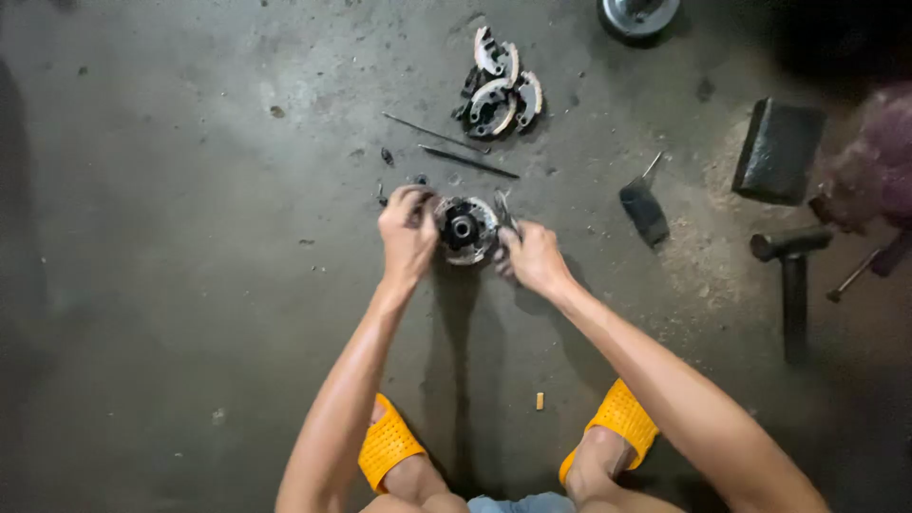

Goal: The person sits on the floor and assembles a mechanical component, likely a clutch assembly, using pliers and a hammer. They manipulate small metal parts, springs, and a circular housing, occasionally picking up and inspecting a larger engine block before returning to the assembly.

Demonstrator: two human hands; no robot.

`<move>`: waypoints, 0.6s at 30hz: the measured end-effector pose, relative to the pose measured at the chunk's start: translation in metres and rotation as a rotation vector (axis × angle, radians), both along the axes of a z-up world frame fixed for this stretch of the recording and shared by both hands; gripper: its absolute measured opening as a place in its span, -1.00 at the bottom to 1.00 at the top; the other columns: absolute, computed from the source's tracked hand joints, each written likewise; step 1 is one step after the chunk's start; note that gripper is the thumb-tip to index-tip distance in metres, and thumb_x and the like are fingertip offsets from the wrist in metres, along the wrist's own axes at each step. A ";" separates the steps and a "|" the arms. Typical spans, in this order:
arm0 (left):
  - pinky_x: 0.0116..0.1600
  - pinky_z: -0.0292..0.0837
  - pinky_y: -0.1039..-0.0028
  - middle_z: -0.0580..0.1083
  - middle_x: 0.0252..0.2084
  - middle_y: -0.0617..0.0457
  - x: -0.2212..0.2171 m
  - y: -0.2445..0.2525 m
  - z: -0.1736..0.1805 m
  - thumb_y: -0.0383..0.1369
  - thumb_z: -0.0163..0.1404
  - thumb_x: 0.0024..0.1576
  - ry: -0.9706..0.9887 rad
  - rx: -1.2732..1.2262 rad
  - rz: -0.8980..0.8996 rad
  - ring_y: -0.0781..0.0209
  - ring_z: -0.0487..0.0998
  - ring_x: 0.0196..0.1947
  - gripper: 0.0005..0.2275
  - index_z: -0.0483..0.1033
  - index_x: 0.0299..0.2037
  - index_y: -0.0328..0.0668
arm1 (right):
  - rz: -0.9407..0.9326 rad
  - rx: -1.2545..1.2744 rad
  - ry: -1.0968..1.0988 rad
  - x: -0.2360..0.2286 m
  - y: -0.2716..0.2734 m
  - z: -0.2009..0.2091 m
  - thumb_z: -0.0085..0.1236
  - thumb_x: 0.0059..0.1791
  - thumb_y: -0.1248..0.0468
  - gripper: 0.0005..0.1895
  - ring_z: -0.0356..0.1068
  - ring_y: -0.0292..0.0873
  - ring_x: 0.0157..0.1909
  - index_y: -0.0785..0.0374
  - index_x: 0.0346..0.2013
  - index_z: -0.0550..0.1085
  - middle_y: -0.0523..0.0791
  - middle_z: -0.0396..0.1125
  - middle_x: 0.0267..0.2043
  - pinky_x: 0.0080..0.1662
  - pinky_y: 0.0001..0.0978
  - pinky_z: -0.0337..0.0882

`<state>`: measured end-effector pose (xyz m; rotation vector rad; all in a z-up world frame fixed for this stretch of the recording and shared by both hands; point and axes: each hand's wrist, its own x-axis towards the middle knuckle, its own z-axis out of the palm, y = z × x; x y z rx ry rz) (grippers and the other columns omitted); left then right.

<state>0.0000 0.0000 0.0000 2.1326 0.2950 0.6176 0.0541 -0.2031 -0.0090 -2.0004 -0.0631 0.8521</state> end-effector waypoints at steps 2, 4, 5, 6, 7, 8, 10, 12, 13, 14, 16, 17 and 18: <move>-0.13 0.54 0.16 0.52 -0.28 -0.18 -0.002 0.004 -0.018 -0.59 0.10 0.13 0.051 0.007 -0.015 -0.20 0.62 -0.25 -0.97 0.57 -0.30 -0.31 | -0.010 0.075 0.119 -0.010 -0.003 -0.010 -0.06 0.16 0.28 -0.70 0.56 0.19 -0.32 0.57 -0.16 0.45 0.31 0.46 -0.32 -0.32 0.04 0.57; -0.14 0.52 0.06 0.51 -0.30 -0.26 -0.002 0.002 -0.024 -0.62 0.09 0.12 0.111 0.015 -0.031 -0.30 0.60 -0.25 -0.96 0.56 -0.29 -0.36 | -0.023 0.151 0.247 -0.012 -0.002 -0.017 -0.07 0.16 0.31 -0.65 0.54 0.34 -0.20 0.69 -0.02 0.40 0.48 0.41 -0.18 -0.25 0.20 0.56; -0.08 0.52 0.04 0.52 -0.24 -0.28 -0.005 -0.002 -0.023 -0.58 0.12 0.12 0.123 0.048 -0.064 -0.33 0.59 -0.19 -0.97 0.54 -0.28 -0.39 | -0.078 0.198 0.289 -0.013 0.002 -0.021 -0.12 0.18 0.31 -0.64 0.52 0.36 -0.17 0.69 0.00 0.36 0.47 0.41 -0.18 -0.22 0.18 0.56; -0.03 0.52 0.02 0.53 -0.17 -0.30 -0.009 -0.006 -0.023 -0.55 0.14 0.11 0.134 0.082 -0.097 -0.35 0.58 -0.14 -0.92 0.52 -0.28 -0.42 | -0.133 0.244 0.331 -0.014 0.006 -0.026 -0.16 0.20 0.31 -0.64 0.50 0.38 -0.15 0.69 0.03 0.32 0.46 0.41 -0.18 -0.20 0.16 0.55; -0.03 0.52 0.02 0.53 -0.17 -0.30 -0.016 -0.008 -0.017 -0.55 0.14 0.11 0.140 0.088 -0.098 -0.35 0.58 -0.14 -0.92 0.52 -0.28 -0.42 | -0.134 0.251 0.336 -0.009 0.003 -0.016 -0.16 0.20 0.31 -0.64 0.50 0.38 -0.15 0.69 0.03 0.32 0.46 0.41 -0.18 -0.20 0.16 0.55; -0.08 0.50 -0.03 0.51 -0.24 -0.34 -0.024 -0.009 -0.011 -0.56 0.11 0.11 0.211 0.005 -0.061 -0.40 0.57 -0.17 -0.94 0.53 -0.27 -0.42 | -0.009 0.066 0.159 -0.004 0.000 -0.006 -0.07 0.16 0.21 -0.64 0.50 0.34 -0.09 0.55 -0.04 0.44 0.34 0.46 -0.19 -0.15 0.18 0.52; -0.13 0.48 -0.08 0.49 -0.30 -0.38 -0.036 -0.010 -0.009 -0.58 0.07 0.10 0.269 -0.071 -0.023 -0.46 0.55 -0.21 -0.95 0.54 -0.26 -0.41 | 0.115 -0.111 -0.031 0.012 -0.002 0.003 0.02 0.12 0.11 -0.63 0.50 0.30 -0.03 0.41 -0.11 0.56 0.22 0.50 -0.21 -0.09 0.20 0.50; -0.15 0.53 0.13 0.55 -0.35 -0.28 -0.058 -0.015 -0.021 -0.50 0.13 0.09 0.401 -0.181 0.054 -0.31 0.62 -0.24 -0.93 0.58 -0.28 -0.34 | 0.145 -0.150 -0.175 0.020 -0.008 0.000 0.01 0.11 0.09 -0.64 0.49 0.32 -0.11 0.35 -0.27 0.53 0.20 0.46 -0.33 -0.10 0.19 0.43; -0.15 0.53 0.13 0.55 -0.35 -0.28 -0.062 -0.017 -0.021 -0.50 0.13 0.09 0.405 -0.182 0.055 -0.31 0.62 -0.24 -0.93 0.58 -0.28 -0.34 | 0.146 -0.151 -0.171 0.026 -0.008 0.002 0.01 0.11 0.09 -0.64 0.49 0.32 -0.11 0.35 -0.27 0.53 0.20 0.46 -0.33 -0.10 0.19 0.43; -0.17 0.53 0.17 0.57 -0.36 -0.22 -0.066 -0.017 -0.022 -0.45 0.16 0.07 0.496 -0.248 0.054 -0.22 0.64 -0.26 -0.93 0.62 -0.29 -0.25 | 0.146 -0.130 -0.213 0.031 -0.007 0.005 0.00 0.12 0.08 -0.65 0.49 0.30 -0.17 0.32 -0.30 0.51 0.17 0.45 -0.37 -0.14 0.16 0.41; -0.19 0.53 0.22 0.60 -0.37 -0.17 -0.068 -0.017 -0.023 -0.41 0.20 0.05 0.584 -0.317 0.054 -0.12 0.67 -0.27 -0.93 0.66 -0.30 -0.16 | 0.148 -0.113 -0.259 0.040 -0.004 0.016 0.00 0.13 0.08 -0.66 0.49 0.28 -0.23 0.29 -0.32 0.49 0.14 0.43 -0.42 -0.18 0.14 0.38; -0.22 0.53 0.25 0.61 -0.42 -0.08 -0.065 -0.016 -0.023 -0.36 0.20 0.03 0.676 -0.342 0.046 -0.04 0.68 -0.31 -0.94 0.67 -0.35 -0.11 | 0.159 -0.098 -0.285 0.043 -0.004 0.025 0.01 0.13 0.08 -0.65 0.46 0.32 -0.23 0.31 -0.33 0.47 0.17 0.41 -0.40 -0.18 0.15 0.37; -0.25 0.53 0.28 0.63 -0.46 0.01 -0.062 -0.014 -0.023 -0.31 0.20 0.02 0.767 -0.366 0.037 0.04 0.69 -0.35 -0.93 0.68 -0.40 -0.06 | 0.170 -0.083 -0.311 0.046 -0.004 0.034 0.02 0.13 0.07 -0.63 0.44 0.35 -0.23 0.34 -0.34 0.45 0.21 0.39 -0.39 -0.19 0.16 0.35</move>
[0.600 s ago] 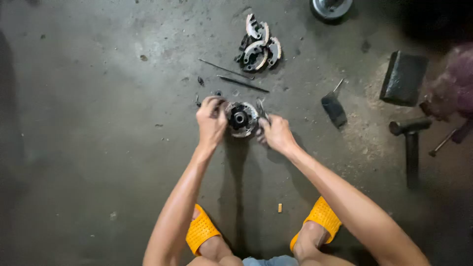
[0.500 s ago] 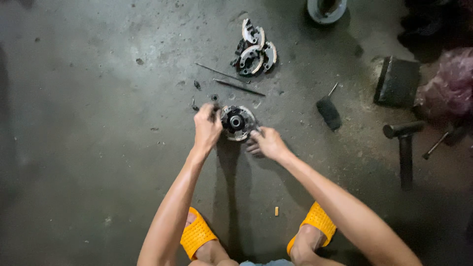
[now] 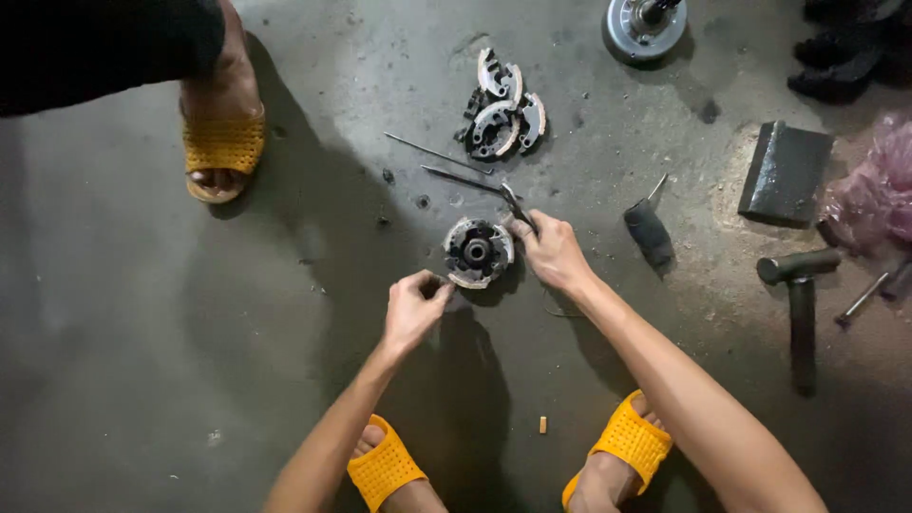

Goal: The person sits on the floor and assembles a mechanical component, likely a clutch assembly, using pliers and a hammer. They manipulate small metal parts, springs, and a circular housing, occasionally picking up and inspecting a larger engine block before returning to the assembly.

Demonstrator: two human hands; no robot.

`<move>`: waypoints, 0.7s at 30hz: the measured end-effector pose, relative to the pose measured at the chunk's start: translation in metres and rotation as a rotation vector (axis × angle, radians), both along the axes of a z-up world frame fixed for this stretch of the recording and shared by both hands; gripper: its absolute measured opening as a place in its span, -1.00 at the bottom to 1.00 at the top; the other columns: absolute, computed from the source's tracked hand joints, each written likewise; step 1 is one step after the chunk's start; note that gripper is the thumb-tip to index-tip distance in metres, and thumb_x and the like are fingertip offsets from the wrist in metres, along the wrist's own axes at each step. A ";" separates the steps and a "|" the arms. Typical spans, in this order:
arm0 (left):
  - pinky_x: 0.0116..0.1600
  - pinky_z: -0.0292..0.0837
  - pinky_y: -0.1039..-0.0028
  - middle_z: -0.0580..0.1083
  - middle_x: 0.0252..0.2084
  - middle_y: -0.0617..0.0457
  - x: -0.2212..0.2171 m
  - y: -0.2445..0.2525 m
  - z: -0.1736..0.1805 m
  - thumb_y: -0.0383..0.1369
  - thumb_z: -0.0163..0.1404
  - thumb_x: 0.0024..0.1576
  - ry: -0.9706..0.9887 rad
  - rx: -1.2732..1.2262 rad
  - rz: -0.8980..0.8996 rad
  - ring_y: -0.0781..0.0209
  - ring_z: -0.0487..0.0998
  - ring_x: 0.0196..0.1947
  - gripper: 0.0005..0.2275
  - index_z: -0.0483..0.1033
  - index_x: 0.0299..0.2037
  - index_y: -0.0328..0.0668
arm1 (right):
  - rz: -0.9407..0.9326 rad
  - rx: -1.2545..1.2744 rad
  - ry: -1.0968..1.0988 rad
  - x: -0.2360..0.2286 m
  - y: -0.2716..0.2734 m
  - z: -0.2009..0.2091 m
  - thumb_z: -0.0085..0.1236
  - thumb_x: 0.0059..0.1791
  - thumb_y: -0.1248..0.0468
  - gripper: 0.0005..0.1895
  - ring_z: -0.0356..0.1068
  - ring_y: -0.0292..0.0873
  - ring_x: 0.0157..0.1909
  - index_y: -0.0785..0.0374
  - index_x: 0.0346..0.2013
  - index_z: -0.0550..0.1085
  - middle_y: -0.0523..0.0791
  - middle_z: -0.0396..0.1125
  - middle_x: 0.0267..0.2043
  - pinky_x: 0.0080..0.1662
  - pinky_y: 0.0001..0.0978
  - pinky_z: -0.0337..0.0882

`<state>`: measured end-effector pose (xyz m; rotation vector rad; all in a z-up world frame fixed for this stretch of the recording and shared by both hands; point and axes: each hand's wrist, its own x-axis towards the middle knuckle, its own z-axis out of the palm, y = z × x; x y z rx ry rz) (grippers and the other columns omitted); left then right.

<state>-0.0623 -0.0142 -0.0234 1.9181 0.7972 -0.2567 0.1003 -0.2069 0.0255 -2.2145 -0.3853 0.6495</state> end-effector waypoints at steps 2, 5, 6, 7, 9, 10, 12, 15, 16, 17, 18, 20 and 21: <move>-0.27 0.51 0.24 0.59 -0.46 -0.09 0.019 0.003 0.010 -0.35 0.19 0.03 -0.151 0.063 -0.068 -0.08 0.66 -0.35 -0.93 0.64 -0.41 -0.12 | -0.005 0.005 -0.059 0.003 -0.007 -0.018 0.01 0.13 0.12 -0.65 0.42 0.39 -0.24 0.37 -0.36 0.43 0.25 0.36 -0.41 -0.22 0.20 0.29; -0.25 0.50 0.15 0.52 -0.42 -0.17 0.054 0.015 0.002 -0.38 0.15 0.08 -0.380 0.228 -0.229 -0.21 0.60 -0.32 -0.92 0.58 -0.39 -0.20 | -0.032 0.028 -0.107 0.003 -0.011 -0.031 0.01 0.14 0.18 -0.69 0.45 0.34 -0.27 0.36 -0.38 0.43 0.19 0.38 -0.47 -0.25 0.16 0.32; -0.20 0.51 0.11 0.49 -0.39 -0.14 0.067 0.020 -0.005 -0.37 0.13 0.12 -0.462 0.324 -0.321 -0.23 0.56 -0.29 -0.90 0.55 -0.35 -0.21 | -0.051 0.037 -0.100 0.002 -0.013 -0.034 0.00 0.14 0.19 -0.71 0.50 0.25 -0.30 0.32 -0.38 0.46 0.09 0.44 -0.50 -0.25 0.06 0.42; -0.20 0.51 0.11 0.49 -0.39 -0.14 0.078 0.020 -0.008 -0.37 0.13 0.12 -0.460 0.317 -0.321 -0.23 0.56 -0.29 -0.90 0.55 -0.35 -0.21 | -0.052 0.030 -0.096 0.000 -0.014 -0.038 0.00 0.14 0.19 -0.71 0.50 0.25 -0.30 0.32 -0.38 0.46 0.09 0.44 -0.50 -0.25 0.06 0.42; -0.12 0.49 0.05 0.41 -0.33 -0.15 0.101 0.018 -0.014 -0.38 0.08 0.15 -0.489 0.328 -0.424 -0.28 0.50 -0.23 -0.89 0.48 -0.33 -0.26 | -0.073 0.056 -0.061 -0.004 -0.017 -0.045 0.00 0.15 0.21 -0.73 0.55 0.10 -0.34 0.28 -0.37 0.49 0.03 0.48 -0.50 -0.26 -0.02 0.46; -0.12 0.49 0.05 0.41 -0.33 -0.15 0.108 0.017 -0.021 -0.38 0.08 0.15 -0.487 0.319 -0.424 -0.28 0.50 -0.23 -0.89 0.48 -0.33 -0.26 | -0.074 0.048 -0.058 -0.004 -0.017 -0.042 0.00 0.15 0.21 -0.73 0.55 0.10 -0.34 0.28 -0.37 0.49 0.03 0.48 -0.50 -0.26 -0.02 0.46; -0.09 0.50 0.09 0.44 -0.33 -0.10 0.119 0.015 -0.035 -0.38 0.01 0.19 -0.384 0.281 -0.483 -0.22 0.54 -0.21 -0.91 0.49 -0.27 -0.21 | -0.147 0.043 0.010 -0.008 -0.015 -0.038 -0.02 0.14 0.20 -0.71 0.57 -0.09 -0.38 0.23 -0.40 0.50 -0.07 0.50 -0.54 -0.26 -0.19 0.51; -0.10 0.51 0.07 0.44 -0.34 -0.12 0.128 0.017 -0.041 -0.37 -0.02 0.19 -0.337 0.311 -0.567 -0.22 0.55 -0.22 -0.90 0.49 -0.27 -0.21 | -0.098 0.042 0.027 -0.006 -0.029 -0.057 -0.08 0.19 0.19 -0.66 0.55 0.09 -0.34 0.29 -0.33 0.54 0.08 0.49 -0.47 -0.24 -0.03 0.48; -0.10 0.51 0.07 0.44 -0.34 -0.12 0.127 0.016 -0.043 -0.37 -0.02 0.19 -0.334 0.305 -0.566 -0.22 0.55 -0.22 -0.90 0.49 -0.27 -0.21 | -0.098 0.037 0.032 -0.007 -0.028 -0.051 -0.08 0.19 0.19 -0.66 0.55 0.09 -0.34 0.29 -0.33 0.54 0.08 0.49 -0.47 -0.24 -0.03 0.48; -0.11 0.52 0.09 0.44 -0.34 -0.10 0.128 0.017 -0.045 -0.36 -0.01 0.18 -0.324 0.310 -0.569 -0.20 0.55 -0.22 -0.90 0.49 -0.27 -0.21 | -0.081 0.001 0.028 -0.006 -0.026 -0.044 -0.07 0.18 0.17 -0.66 0.53 0.18 -0.27 0.29 -0.34 0.53 0.10 0.47 -0.47 -0.23 0.02 0.46; -0.12 0.52 0.11 0.44 -0.34 -0.08 0.129 0.017 -0.046 -0.35 -0.01 0.17 -0.315 0.315 -0.571 -0.19 0.55 -0.22 -0.89 0.50 -0.27 -0.21 | -0.065 -0.035 0.024 -0.005 -0.025 -0.038 -0.05 0.17 0.15 -0.65 0.50 0.27 -0.20 0.30 -0.35 0.52 0.12 0.46 -0.47 -0.21 0.08 0.43; -0.11 0.52 0.12 0.44 -0.33 -0.08 0.131 0.016 -0.046 -0.35 0.00 0.17 -0.321 0.318 -0.575 -0.18 0.54 -0.22 -0.89 0.50 -0.27 -0.21 | -0.044 -0.055 0.061 -0.001 -0.031 -0.048 -0.05 0.17 0.13 -0.65 0.52 0.19 -0.27 0.26 -0.36 0.53 0.08 0.46 -0.50 -0.22 0.05 0.43; -0.11 0.53 0.13 0.45 -0.33 -0.09 0.131 0.016 -0.046 -0.35 0.01 0.17 -0.328 0.326 -0.577 -0.18 0.54 -0.21 -0.89 0.50 -0.27 -0.22 | -0.021 -0.071 0.095 0.000 -0.033 -0.054 -0.05 0.16 0.11 -0.65 0.54 0.11 -0.33 0.23 -0.37 0.53 0.04 0.46 -0.53 -0.24 0.02 0.43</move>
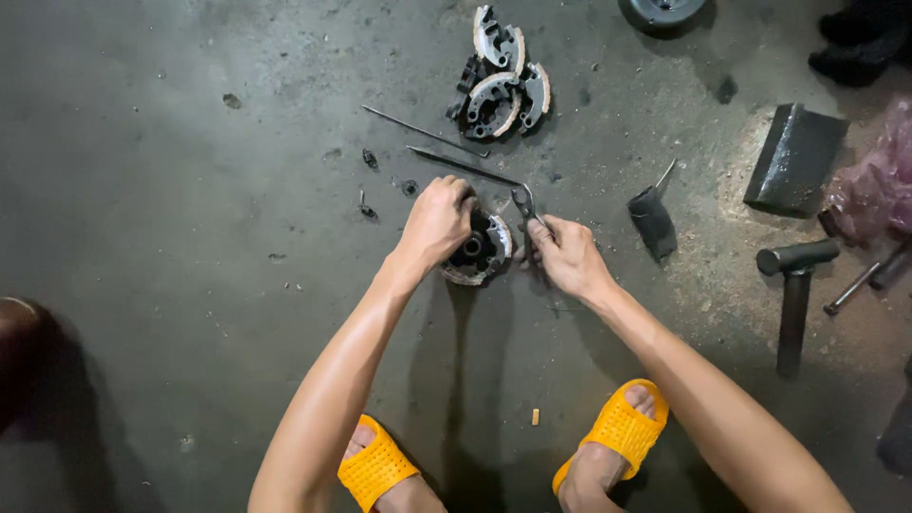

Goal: The person sits on the floor and assembles a mechanical component, likely a clutch assembly, using pliers and a hammer. They manipulate small metal parts, springs, and a circular housing, occasionally picking up and inspecting a larger engine block before returning to the assembly.

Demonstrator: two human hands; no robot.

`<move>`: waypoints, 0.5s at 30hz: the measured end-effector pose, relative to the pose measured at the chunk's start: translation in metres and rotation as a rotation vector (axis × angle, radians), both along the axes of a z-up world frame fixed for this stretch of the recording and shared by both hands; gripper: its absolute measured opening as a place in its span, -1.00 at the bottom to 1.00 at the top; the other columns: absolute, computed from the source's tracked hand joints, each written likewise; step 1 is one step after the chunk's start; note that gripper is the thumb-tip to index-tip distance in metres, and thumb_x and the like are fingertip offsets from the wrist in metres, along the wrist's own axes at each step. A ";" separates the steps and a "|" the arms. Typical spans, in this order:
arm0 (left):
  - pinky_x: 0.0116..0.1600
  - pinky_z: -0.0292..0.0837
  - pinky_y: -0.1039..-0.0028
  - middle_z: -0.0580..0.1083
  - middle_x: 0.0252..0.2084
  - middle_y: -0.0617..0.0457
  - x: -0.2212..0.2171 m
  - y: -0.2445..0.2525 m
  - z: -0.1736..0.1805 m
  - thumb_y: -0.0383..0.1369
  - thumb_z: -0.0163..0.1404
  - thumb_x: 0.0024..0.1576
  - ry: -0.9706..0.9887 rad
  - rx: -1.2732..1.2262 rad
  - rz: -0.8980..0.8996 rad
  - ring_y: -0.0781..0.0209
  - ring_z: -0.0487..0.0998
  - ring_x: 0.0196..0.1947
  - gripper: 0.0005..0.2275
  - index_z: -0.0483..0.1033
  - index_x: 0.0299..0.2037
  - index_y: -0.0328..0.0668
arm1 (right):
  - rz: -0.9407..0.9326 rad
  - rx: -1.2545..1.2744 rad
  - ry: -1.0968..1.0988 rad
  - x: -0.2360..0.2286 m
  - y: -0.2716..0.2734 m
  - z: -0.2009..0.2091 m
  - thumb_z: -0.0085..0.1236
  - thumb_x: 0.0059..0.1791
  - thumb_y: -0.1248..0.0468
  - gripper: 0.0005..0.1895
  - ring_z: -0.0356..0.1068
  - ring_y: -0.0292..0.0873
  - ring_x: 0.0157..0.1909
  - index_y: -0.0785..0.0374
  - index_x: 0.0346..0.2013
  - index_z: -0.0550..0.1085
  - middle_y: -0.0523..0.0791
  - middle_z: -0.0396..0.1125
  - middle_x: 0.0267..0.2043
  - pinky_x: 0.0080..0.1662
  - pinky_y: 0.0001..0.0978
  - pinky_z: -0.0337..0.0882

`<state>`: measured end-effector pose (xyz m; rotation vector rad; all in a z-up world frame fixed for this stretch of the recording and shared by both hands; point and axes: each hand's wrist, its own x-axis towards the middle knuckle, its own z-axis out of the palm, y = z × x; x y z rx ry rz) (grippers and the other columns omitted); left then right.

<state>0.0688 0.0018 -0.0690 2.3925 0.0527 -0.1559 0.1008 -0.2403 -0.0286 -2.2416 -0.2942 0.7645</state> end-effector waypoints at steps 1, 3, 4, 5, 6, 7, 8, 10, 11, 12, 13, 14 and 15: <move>-0.11 0.53 0.13 0.45 -0.33 -0.09 -0.002 -0.001 -0.001 -0.35 0.01 0.17 0.001 -0.001 0.003 -0.18 0.54 -0.21 -0.89 0.50 -0.27 -0.22 | 0.003 -0.001 0.001 0.001 0.003 0.003 -0.05 0.16 0.11 -0.65 0.54 0.11 -0.33 0.23 -0.37 0.53 0.04 0.46 -0.53 -0.24 0.02 0.43; -0.06 0.51 0.10 0.42 -0.32 -0.11 -0.007 -0.004 -0.003 -0.33 0.05 0.16 -0.017 -0.009 0.023 -0.21 0.52 -0.19 -0.87 0.49 -0.29 -0.24 | -0.060 0.064 0.168 0.004 0.008 0.009 -0.04 0.15 0.15 -0.69 0.56 -0.02 -0.38 0.28 0.03 0.50 0.07 0.46 -0.45 -0.25 -0.11 0.55; -0.06 0.51 0.10 0.42 -0.32 -0.11 -0.010 -0.003 0.000 -0.33 0.05 0.16 -0.016 -0.011 0.023 -0.21 0.52 -0.19 -0.87 0.49 -0.29 -0.24 | -0.061 0.061 0.170 0.004 0.017 0.027 -0.04 0.15 0.15 -0.69 0.56 -0.02 -0.38 0.28 0.03 0.50 0.07 0.46 -0.45 -0.25 -0.11 0.55; -0.07 0.50 0.08 0.42 -0.32 -0.12 -0.013 -0.002 0.002 -0.35 0.07 0.15 -0.049 -0.067 0.039 -0.22 0.51 -0.20 -0.88 0.51 -0.29 -0.26 | -0.010 0.076 0.165 0.004 0.026 0.044 -0.03 0.15 0.16 -0.65 0.57 0.10 -0.34 0.36 0.10 0.45 0.20 0.46 -0.29 -0.27 -0.02 0.57; -0.07 0.50 0.07 0.42 -0.32 -0.12 -0.017 -0.001 0.005 -0.38 0.08 0.14 -0.082 -0.124 0.055 -0.24 0.50 -0.21 -0.89 0.53 -0.28 -0.27 | 0.040 0.090 0.161 0.004 0.034 0.061 -0.02 0.15 0.18 -0.60 0.58 0.22 -0.30 0.44 0.16 0.39 0.33 0.45 -0.13 -0.29 0.07 0.58; -0.07 0.50 0.07 0.42 -0.32 -0.12 -0.020 -0.002 0.010 -0.38 0.08 0.14 -0.081 -0.127 0.055 -0.24 0.50 -0.21 -0.89 0.53 -0.28 -0.27 | 0.039 0.088 0.162 0.010 0.034 0.060 -0.02 0.15 0.18 -0.60 0.58 0.22 -0.30 0.44 0.16 0.39 0.33 0.45 -0.13 -0.29 0.07 0.58; -0.05 0.50 0.10 0.43 -0.28 -0.10 -0.022 -0.002 0.016 -0.39 0.10 0.14 -0.107 -0.175 0.080 -0.21 0.50 -0.17 -0.91 0.54 -0.25 -0.23 | -0.046 0.130 0.363 0.016 0.034 0.059 -0.09 0.15 0.26 -0.59 0.59 0.17 -0.31 0.57 0.16 0.35 0.33 0.46 -0.21 -0.28 -0.01 0.61; -0.02 0.49 0.13 0.45 -0.23 -0.07 -0.026 -0.001 0.018 -0.41 0.11 0.13 -0.133 -0.226 0.108 -0.17 0.50 -0.13 -0.91 0.56 -0.21 -0.20 | -0.129 0.169 0.564 0.028 0.037 0.059 -0.15 0.16 0.33 -0.58 0.60 0.13 -0.33 0.70 0.16 0.30 0.32 0.47 -0.28 -0.26 -0.09 0.63; 0.00 0.49 0.09 0.46 -0.20 -0.09 -0.028 -0.001 0.015 -0.41 0.15 0.09 -0.162 -0.261 0.109 -0.21 0.50 -0.11 -0.88 0.56 -0.21 -0.22 | -0.068 0.131 0.650 0.034 0.039 0.060 -0.15 0.16 0.32 -0.59 0.59 0.13 -0.28 0.68 0.13 0.32 0.30 0.46 -0.25 -0.23 -0.07 0.62; 0.01 0.49 0.05 0.47 -0.17 -0.12 -0.029 0.000 0.012 -0.41 0.19 0.06 -0.192 -0.295 0.111 -0.24 0.49 -0.09 -0.84 0.56 -0.20 -0.24 | -0.007 0.093 0.735 0.040 0.041 0.062 -0.16 0.16 0.30 -0.60 0.59 0.13 -0.23 0.67 0.10 0.34 0.28 0.45 -0.22 -0.19 -0.05 0.60; 0.01 0.49 0.05 0.47 -0.17 -0.12 -0.030 0.000 0.013 -0.41 0.19 0.06 -0.191 -0.297 0.113 -0.24 0.49 -0.09 -0.84 0.56 -0.20 -0.24 | -0.007 0.090 0.736 0.041 0.044 0.062 -0.16 0.16 0.30 -0.60 0.59 0.13 -0.23 0.67 0.10 0.34 0.28 0.45 -0.22 -0.19 -0.05 0.60; 0.03 0.49 0.04 0.47 -0.16 -0.13 -0.031 0.001 0.014 -0.42 0.19 0.06 -0.204 -0.313 0.112 -0.25 0.49 -0.07 -0.84 0.56 -0.20 -0.25 | -0.009 0.064 0.774 0.043 0.047 0.062 -0.15 0.15 0.31 -0.56 0.59 0.15 -0.23 0.72 0.15 0.28 0.32 0.45 -0.20 -0.21 -0.05 0.61; 0.05 0.49 0.02 0.48 -0.14 -0.14 -0.032 0.002 0.015 -0.44 0.19 0.05 -0.217 -0.329 0.111 -0.26 0.49 -0.05 -0.84 0.56 -0.19 -0.26 | -0.012 0.037 0.812 0.045 0.050 0.062 -0.15 0.15 0.31 -0.51 0.59 0.16 -0.24 0.77 0.20 0.21 0.36 0.44 -0.18 -0.22 -0.05 0.61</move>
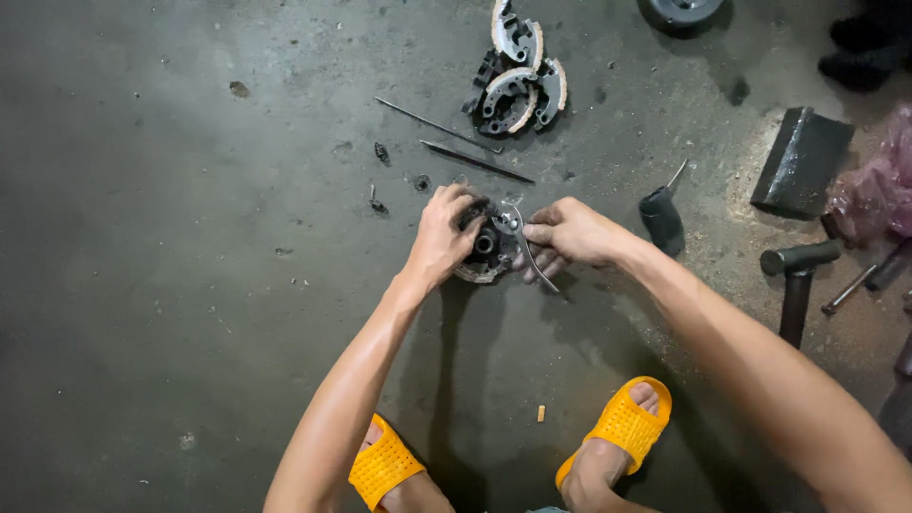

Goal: The person sits on the floor and assembles a mechanical component, likely a clutch assembly, using pliers and a hammer. They manipulate small metal parts, springs, and a circular housing, occasionally picking up and inspecting a larger engine block before returning to the assembly.

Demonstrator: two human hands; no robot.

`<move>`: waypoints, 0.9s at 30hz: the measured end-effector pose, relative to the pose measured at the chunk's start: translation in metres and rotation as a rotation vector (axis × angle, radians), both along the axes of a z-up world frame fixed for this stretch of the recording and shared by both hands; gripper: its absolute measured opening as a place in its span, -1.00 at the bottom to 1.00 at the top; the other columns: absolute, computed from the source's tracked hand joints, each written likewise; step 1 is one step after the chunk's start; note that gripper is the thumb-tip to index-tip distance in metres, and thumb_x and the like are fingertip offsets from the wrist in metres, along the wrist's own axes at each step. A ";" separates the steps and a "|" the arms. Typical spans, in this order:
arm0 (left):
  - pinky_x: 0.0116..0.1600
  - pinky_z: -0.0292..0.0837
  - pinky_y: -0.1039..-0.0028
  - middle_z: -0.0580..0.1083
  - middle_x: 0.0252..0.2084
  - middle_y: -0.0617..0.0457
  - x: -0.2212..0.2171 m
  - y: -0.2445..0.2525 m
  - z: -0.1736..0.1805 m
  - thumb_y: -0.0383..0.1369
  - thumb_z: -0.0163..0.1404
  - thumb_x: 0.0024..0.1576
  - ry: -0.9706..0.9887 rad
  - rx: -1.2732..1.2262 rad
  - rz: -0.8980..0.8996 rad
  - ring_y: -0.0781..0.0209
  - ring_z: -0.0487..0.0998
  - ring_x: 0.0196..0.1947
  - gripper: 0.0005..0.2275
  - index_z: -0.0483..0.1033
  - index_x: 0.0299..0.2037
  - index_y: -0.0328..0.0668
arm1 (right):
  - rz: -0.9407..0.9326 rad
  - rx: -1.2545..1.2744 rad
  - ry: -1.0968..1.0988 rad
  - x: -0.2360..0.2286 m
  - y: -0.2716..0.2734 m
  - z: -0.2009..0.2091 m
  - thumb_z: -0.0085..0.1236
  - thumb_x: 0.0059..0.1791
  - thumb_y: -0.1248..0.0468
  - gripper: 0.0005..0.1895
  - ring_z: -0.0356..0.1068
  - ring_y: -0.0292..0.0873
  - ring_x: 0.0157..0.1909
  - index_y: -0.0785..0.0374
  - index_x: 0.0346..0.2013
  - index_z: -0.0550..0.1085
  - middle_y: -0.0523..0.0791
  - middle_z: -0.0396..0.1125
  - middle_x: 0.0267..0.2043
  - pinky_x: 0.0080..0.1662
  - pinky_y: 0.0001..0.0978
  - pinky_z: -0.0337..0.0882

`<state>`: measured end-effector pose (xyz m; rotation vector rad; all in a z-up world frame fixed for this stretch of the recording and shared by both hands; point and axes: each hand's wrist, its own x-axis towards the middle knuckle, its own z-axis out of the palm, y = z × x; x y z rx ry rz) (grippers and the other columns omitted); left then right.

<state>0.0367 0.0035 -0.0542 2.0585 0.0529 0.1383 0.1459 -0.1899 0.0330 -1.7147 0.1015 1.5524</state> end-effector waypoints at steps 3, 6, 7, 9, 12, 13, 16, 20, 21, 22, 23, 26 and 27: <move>0.03 0.48 0.11 0.48 -0.19 -0.06 -0.002 -0.002 -0.010 -0.47 0.18 0.06 -0.017 -0.002 0.028 -0.16 0.50 -0.08 -0.90 0.55 -0.25 -0.23 | 0.055 0.001 0.027 0.008 0.005 -0.004 -0.14 0.16 0.30 -0.61 0.59 0.20 -0.32 0.70 0.02 0.37 0.34 0.48 -0.25 -0.32 -0.01 0.63; 0.02 0.49 0.14 0.48 -0.19 -0.04 -0.002 -0.004 -0.001 -0.47 0.18 0.07 -0.033 0.009 0.060 -0.12 0.50 -0.08 -0.90 0.55 -0.26 -0.22 | 0.066 -0.016 0.029 0.013 0.009 -0.007 -0.14 0.15 0.32 -0.64 0.59 0.20 -0.36 0.69 -0.05 0.40 0.31 0.47 -0.30 -0.35 -0.01 0.62; 0.02 0.49 0.14 0.48 -0.19 -0.04 -0.002 -0.003 0.003 -0.47 0.18 0.07 -0.036 0.005 0.061 -0.12 0.50 -0.08 -0.90 0.55 -0.26 -0.22 | 0.067 -0.020 0.026 0.017 0.012 -0.003 -0.14 0.15 0.32 -0.64 0.59 0.20 -0.36 0.69 -0.05 0.40 0.31 0.47 -0.30 -0.35 -0.01 0.62; -0.01 0.48 0.11 0.46 -0.23 -0.09 -0.003 -0.001 0.010 -0.52 0.16 0.07 -0.051 0.048 0.048 -0.16 0.49 -0.10 -0.91 0.54 -0.26 -0.25 | 0.135 -0.045 0.076 0.023 0.018 0.003 -0.20 0.15 0.33 -0.65 0.58 0.16 -0.38 0.68 -0.04 0.38 0.28 0.47 -0.32 -0.35 -0.02 0.62; -0.04 0.48 0.13 0.45 -0.23 -0.07 -0.003 -0.007 0.003 -0.50 0.16 0.06 -0.052 0.064 0.075 -0.16 0.48 -0.09 -0.90 0.51 -0.27 -0.25 | 0.179 -0.071 0.071 0.032 0.023 -0.006 -0.20 0.13 0.38 -0.70 0.58 0.21 -0.41 0.67 -0.14 0.40 0.34 0.49 -0.33 -0.39 0.02 0.60; -0.04 0.48 0.13 0.45 -0.23 -0.07 -0.003 -0.007 0.002 -0.50 0.16 0.06 -0.052 0.063 0.078 -0.16 0.48 -0.09 -0.90 0.51 -0.27 -0.25 | 0.182 -0.073 0.070 0.035 0.028 -0.005 -0.20 0.13 0.38 -0.70 0.58 0.21 -0.41 0.67 -0.14 0.40 0.34 0.49 -0.33 -0.39 0.02 0.60; -0.05 0.48 0.13 0.46 -0.22 -0.08 -0.004 -0.009 -0.001 -0.51 0.18 0.03 -0.067 0.069 0.087 -0.16 0.48 -0.10 -0.89 0.51 -0.29 -0.25 | 0.284 -0.124 0.079 0.044 0.039 0.000 -0.19 0.13 0.38 -0.71 0.58 0.17 -0.39 0.61 -0.17 0.43 0.28 0.50 -0.36 -0.35 -0.02 0.60; -0.03 0.47 0.13 0.47 -0.22 -0.07 -0.004 -0.009 -0.006 -0.51 0.18 0.03 -0.076 0.059 0.092 -0.15 0.49 -0.09 -0.89 0.53 -0.28 -0.25 | 0.402 -0.172 0.052 0.053 0.053 0.005 -0.16 0.10 0.39 -0.65 0.58 0.19 -0.42 0.62 -0.34 0.53 0.30 0.50 -0.45 -0.37 0.00 0.60; -0.03 0.47 0.12 0.47 -0.22 -0.07 -0.003 -0.009 -0.008 -0.52 0.18 0.03 -0.081 0.058 0.090 -0.16 0.49 -0.09 -0.88 0.54 -0.27 -0.25 | 0.429 -0.187 0.055 0.054 0.055 0.006 -0.17 0.08 0.40 -0.64 0.58 0.18 -0.45 0.62 -0.39 0.54 0.29 0.49 -0.49 -0.39 -0.02 0.60; -0.03 0.47 0.12 0.47 -0.22 -0.07 -0.004 -0.009 -0.006 -0.52 0.18 0.03 -0.082 0.057 0.090 -0.16 0.49 -0.09 -0.88 0.54 -0.27 -0.25 | 0.429 -0.188 0.055 0.053 0.055 0.004 -0.17 0.08 0.40 -0.64 0.58 0.18 -0.45 0.62 -0.39 0.54 0.29 0.49 -0.49 -0.39 -0.02 0.60; -0.04 0.47 0.13 0.47 -0.22 -0.07 -0.004 -0.009 -0.003 -0.52 0.18 0.03 -0.086 0.055 0.097 -0.16 0.49 -0.08 -0.89 0.54 -0.27 -0.26 | 0.421 -0.197 0.055 0.053 0.055 0.003 -0.14 0.07 0.38 -0.63 0.58 0.19 -0.46 0.62 -0.42 0.55 0.30 0.48 -0.51 -0.40 -0.02 0.60; -0.05 0.46 0.16 0.47 -0.23 -0.06 -0.003 -0.009 -0.001 -0.51 0.19 0.03 -0.087 0.053 0.104 -0.14 0.49 -0.09 -0.89 0.51 -0.31 -0.27 | 0.411 -0.211 0.009 0.050 0.058 0.006 -0.11 0.06 0.37 -0.65 0.56 0.18 -0.48 0.62 -0.44 0.53 0.29 0.45 -0.52 -0.42 -0.01 0.59; -0.06 0.45 0.18 0.46 -0.23 -0.04 -0.003 -0.009 0.000 -0.49 0.19 0.03 -0.083 0.056 0.101 -0.12 0.49 -0.09 -0.88 0.49 -0.34 -0.27 | 0.406 -0.213 -0.036 0.049 0.059 0.008 -0.11 0.07 0.38 -0.67 0.55 0.16 -0.50 0.62 -0.43 0.50 0.26 0.44 -0.52 -0.44 0.00 0.59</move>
